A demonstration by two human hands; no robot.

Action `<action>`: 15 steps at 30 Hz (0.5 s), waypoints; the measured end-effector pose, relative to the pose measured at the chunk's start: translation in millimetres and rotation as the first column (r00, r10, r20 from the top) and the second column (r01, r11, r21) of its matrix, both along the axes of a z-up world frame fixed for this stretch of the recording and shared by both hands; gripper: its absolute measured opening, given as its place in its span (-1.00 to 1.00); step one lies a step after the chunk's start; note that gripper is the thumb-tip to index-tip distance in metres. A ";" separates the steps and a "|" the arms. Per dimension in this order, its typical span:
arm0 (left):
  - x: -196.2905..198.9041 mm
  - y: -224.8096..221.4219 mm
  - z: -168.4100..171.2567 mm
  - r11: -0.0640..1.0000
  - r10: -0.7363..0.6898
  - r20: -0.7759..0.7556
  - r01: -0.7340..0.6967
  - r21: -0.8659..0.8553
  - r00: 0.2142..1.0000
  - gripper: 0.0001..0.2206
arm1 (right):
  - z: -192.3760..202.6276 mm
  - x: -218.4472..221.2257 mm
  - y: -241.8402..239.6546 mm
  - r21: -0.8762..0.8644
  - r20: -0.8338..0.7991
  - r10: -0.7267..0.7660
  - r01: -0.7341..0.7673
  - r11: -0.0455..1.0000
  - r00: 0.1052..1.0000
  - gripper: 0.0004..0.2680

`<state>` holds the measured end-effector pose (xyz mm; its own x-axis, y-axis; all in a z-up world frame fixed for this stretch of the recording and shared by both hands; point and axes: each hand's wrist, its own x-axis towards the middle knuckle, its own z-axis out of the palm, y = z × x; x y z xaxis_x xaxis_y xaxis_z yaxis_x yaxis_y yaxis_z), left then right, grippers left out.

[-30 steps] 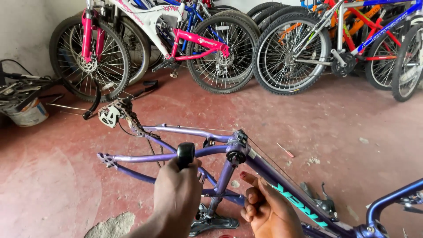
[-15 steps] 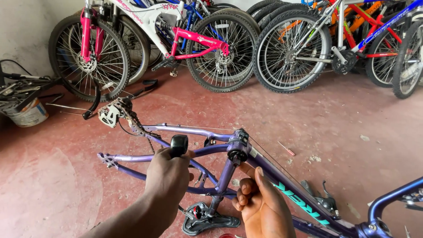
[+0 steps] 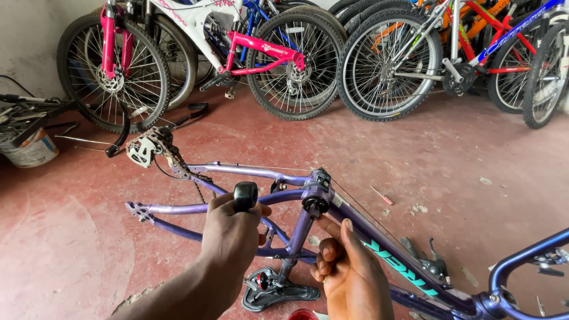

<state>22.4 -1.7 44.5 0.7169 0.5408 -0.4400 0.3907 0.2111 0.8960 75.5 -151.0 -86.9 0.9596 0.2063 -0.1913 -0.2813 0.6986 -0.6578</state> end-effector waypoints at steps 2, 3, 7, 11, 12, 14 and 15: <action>-1.2 -1.1 3.3 1.000 -0.029 -0.026 0.029 0.007 0.999 -0.64 | -2.9 0.4 -0.8 -0.005 0.014 0.024 -0.024 1.000 1.000 -0.59; 0.1 -0.5 0.5 1.000 -0.027 -0.026 0.027 0.007 0.999 -0.64 | -4.7 0.8 -1.2 -0.004 0.013 0.026 -0.026 1.000 1.000 -0.59; 2.1 -0.3 -6.3 0.998 -0.052 -0.001 0.052 0.023 0.999 -0.70 | -9.9 2.4 0.4 0.039 -0.047 0.060 -0.059 0.998 0.997 -0.59; 0.2 -1.3 -7.9 0.995 -0.076 -0.027 0.077 0.056 0.997 -0.65 | -20.8 8.8 6.4 0.350 0.013 0.203 -0.195 0.916 0.979 -0.60; 0.5 -1.4 -9.2 0.995 -0.077 -0.027 0.078 0.056 0.997 -0.65 | -18.4 7.6 7.8 0.350 0.013 0.202 -0.194 0.917 0.979 -0.60; 1.0 -0.7 -11.7 0.995 -0.086 -0.017 0.087 0.047 0.996 -0.62 | -13.7 5.5 12.0 0.400 -0.064 0.232 -0.188 0.897 0.971 -0.60; 1.4 -1.0 -12.2 0.995 -0.083 -0.017 0.084 0.047 0.996 -0.62 | -17.2 5.3 13.0 0.401 -0.063 0.235 -0.191 0.896 0.970 -0.60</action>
